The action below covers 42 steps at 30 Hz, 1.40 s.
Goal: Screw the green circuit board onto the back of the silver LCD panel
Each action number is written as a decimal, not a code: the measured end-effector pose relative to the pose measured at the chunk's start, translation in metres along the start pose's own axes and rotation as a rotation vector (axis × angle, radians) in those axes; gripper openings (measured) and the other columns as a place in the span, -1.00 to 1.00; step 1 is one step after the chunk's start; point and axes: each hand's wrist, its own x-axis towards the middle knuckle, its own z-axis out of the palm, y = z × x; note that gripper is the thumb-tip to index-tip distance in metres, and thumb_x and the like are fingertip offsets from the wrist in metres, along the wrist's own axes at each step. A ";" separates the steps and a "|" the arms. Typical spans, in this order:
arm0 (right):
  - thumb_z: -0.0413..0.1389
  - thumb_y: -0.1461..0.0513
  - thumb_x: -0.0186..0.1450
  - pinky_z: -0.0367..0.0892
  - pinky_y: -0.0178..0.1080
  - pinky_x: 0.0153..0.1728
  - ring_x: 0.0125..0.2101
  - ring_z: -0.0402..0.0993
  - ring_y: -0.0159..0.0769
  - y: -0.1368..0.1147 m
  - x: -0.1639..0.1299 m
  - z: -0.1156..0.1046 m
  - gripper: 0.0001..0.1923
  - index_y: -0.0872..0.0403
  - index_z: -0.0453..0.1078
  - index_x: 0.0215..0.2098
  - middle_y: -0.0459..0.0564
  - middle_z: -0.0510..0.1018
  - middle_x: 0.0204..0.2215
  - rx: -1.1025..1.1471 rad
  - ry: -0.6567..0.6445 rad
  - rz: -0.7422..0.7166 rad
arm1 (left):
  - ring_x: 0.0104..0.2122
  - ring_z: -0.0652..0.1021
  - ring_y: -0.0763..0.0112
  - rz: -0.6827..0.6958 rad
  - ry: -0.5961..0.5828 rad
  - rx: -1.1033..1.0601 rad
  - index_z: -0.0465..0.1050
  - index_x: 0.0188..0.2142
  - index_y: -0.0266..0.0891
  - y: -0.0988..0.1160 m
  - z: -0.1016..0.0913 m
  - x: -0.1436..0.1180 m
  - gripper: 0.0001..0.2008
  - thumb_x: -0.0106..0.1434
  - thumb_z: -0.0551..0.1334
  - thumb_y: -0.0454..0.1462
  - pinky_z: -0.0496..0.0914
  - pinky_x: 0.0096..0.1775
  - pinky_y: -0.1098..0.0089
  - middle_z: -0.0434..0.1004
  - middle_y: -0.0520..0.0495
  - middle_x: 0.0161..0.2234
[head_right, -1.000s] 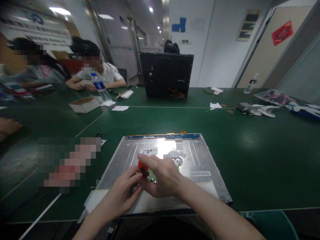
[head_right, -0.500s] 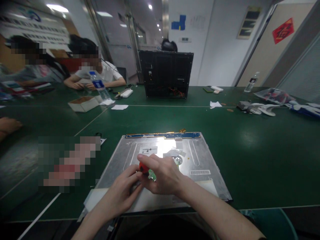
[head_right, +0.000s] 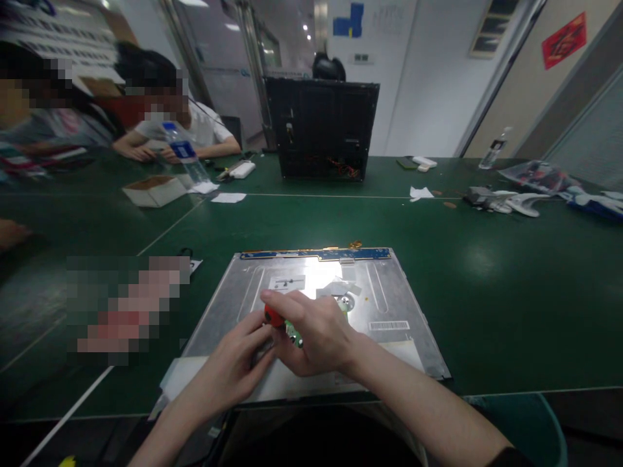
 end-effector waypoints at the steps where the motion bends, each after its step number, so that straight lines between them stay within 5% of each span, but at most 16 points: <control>1: -0.01 0.35 0.32 0.35 -0.33 -0.59 -0.41 0.51 -0.32 0.000 0.000 0.000 -0.40 0.13 -0.03 0.29 0.03 0.58 -0.28 -0.004 -0.003 0.002 | -0.17 0.50 0.22 0.003 0.003 0.001 0.43 -0.21 -0.20 0.000 0.000 0.000 -0.84 0.31 0.09 -0.39 0.45 -0.14 0.24 0.44 -0.14 -0.16; 9: 0.05 0.28 0.37 0.26 -0.38 -0.66 -0.45 0.50 -0.37 0.002 -0.001 0.001 -0.42 0.06 -0.05 0.29 -0.03 0.57 -0.30 -0.040 -0.002 0.007 | -0.16 0.48 0.22 0.033 0.014 0.003 0.42 -0.19 -0.21 -0.003 0.002 -0.001 -0.84 0.31 0.11 -0.40 0.44 -0.15 0.23 0.44 -0.13 -0.14; 19: 0.00 0.34 0.34 0.44 -0.34 -0.57 -0.37 0.54 -0.32 0.003 -0.005 -0.004 -0.33 0.08 -0.13 0.36 0.05 0.56 -0.16 0.024 -0.066 0.032 | -0.18 0.49 0.22 0.015 0.006 0.025 0.43 -0.24 -0.23 0.002 -0.002 0.002 -0.86 0.29 0.10 -0.39 0.44 -0.17 0.24 0.45 -0.14 -0.17; 30: 0.09 0.25 0.36 0.39 -0.38 -0.58 -0.39 0.53 -0.37 0.001 -0.003 -0.009 -0.22 -0.15 -0.26 0.38 -0.03 0.52 -0.12 -0.092 -0.104 0.088 | -0.17 0.47 0.24 -0.028 -0.014 0.052 0.44 -0.22 -0.23 0.004 -0.001 0.001 -0.86 0.31 0.10 -0.36 0.43 -0.10 0.23 0.41 -0.11 -0.18; 42: 0.08 0.25 0.32 0.49 -0.35 -0.44 -0.33 0.53 -0.35 0.001 -0.012 -0.015 -0.25 -0.17 -0.17 0.37 0.00 0.46 0.02 -0.096 -0.208 0.205 | -0.16 0.47 0.25 0.021 -0.011 0.077 0.43 -0.23 -0.25 0.004 -0.003 0.002 -0.87 0.32 0.10 -0.34 0.42 -0.11 0.27 0.42 -0.10 -0.17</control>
